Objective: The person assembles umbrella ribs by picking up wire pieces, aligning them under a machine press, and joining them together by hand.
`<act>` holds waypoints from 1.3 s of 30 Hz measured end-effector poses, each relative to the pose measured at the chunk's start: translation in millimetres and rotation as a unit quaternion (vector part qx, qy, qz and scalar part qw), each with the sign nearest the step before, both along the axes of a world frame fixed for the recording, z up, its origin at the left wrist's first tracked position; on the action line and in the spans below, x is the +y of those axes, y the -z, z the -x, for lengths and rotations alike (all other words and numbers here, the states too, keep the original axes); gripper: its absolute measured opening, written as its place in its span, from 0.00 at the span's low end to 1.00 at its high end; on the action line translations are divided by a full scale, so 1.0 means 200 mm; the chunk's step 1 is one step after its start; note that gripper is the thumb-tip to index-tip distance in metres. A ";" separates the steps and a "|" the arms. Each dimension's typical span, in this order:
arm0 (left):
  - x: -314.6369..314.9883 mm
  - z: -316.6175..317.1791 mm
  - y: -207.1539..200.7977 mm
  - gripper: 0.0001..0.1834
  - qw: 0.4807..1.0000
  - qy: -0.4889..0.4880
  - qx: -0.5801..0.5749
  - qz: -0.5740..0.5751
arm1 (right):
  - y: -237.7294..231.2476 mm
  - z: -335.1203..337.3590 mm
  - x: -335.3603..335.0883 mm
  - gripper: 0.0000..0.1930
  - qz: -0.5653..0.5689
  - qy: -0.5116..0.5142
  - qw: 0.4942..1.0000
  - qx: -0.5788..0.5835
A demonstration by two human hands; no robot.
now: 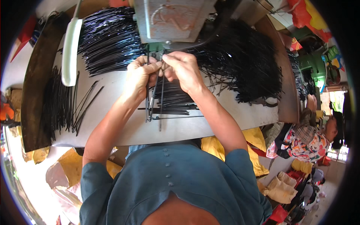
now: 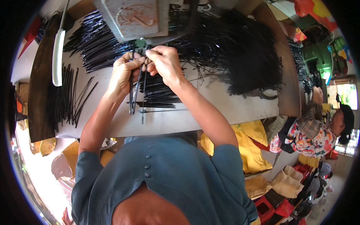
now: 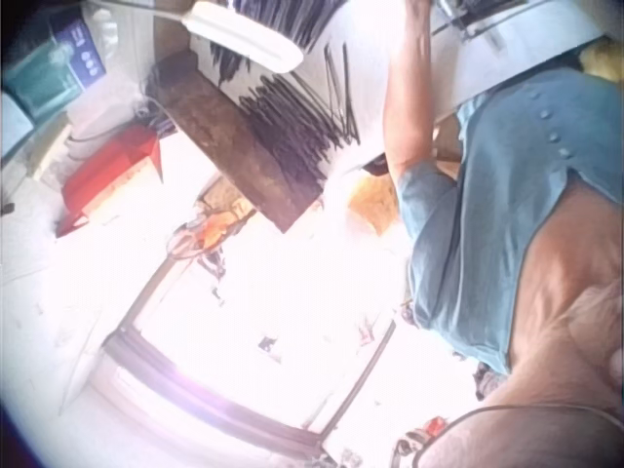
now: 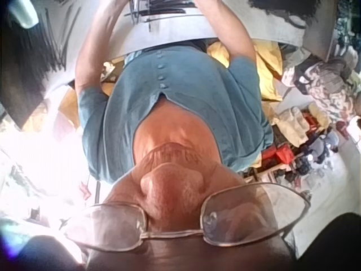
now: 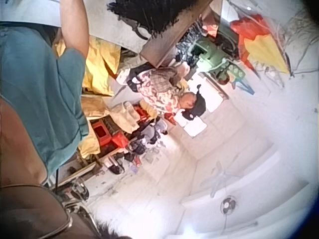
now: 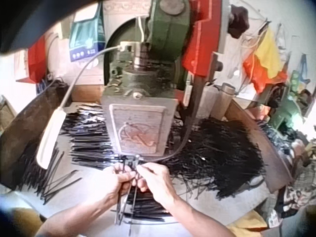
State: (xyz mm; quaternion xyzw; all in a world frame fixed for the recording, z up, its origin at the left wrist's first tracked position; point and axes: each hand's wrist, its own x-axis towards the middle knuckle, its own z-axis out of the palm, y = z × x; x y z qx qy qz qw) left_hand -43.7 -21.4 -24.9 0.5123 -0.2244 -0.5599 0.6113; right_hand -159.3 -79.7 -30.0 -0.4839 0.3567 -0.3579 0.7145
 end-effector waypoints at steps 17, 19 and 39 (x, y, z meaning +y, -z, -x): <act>0.16 -0.31 -0.16 0.05 0.946 0.071 -0.313 -0.052 | -0.08 0.46 0.03 0.08 0.484 -0.004 0.554 0.677; 0.25 -0.45 -0.15 0.07 0.789 0.087 -0.602 -0.081 | -0.07 0.46 0.00 0.13 0.483 -0.018 0.531 0.696; 0.14 -0.10 0.08 0.05 0.683 0.143 -0.700 0.150 | -0.13 0.43 0.04 0.08 0.160 -0.157 0.904 0.364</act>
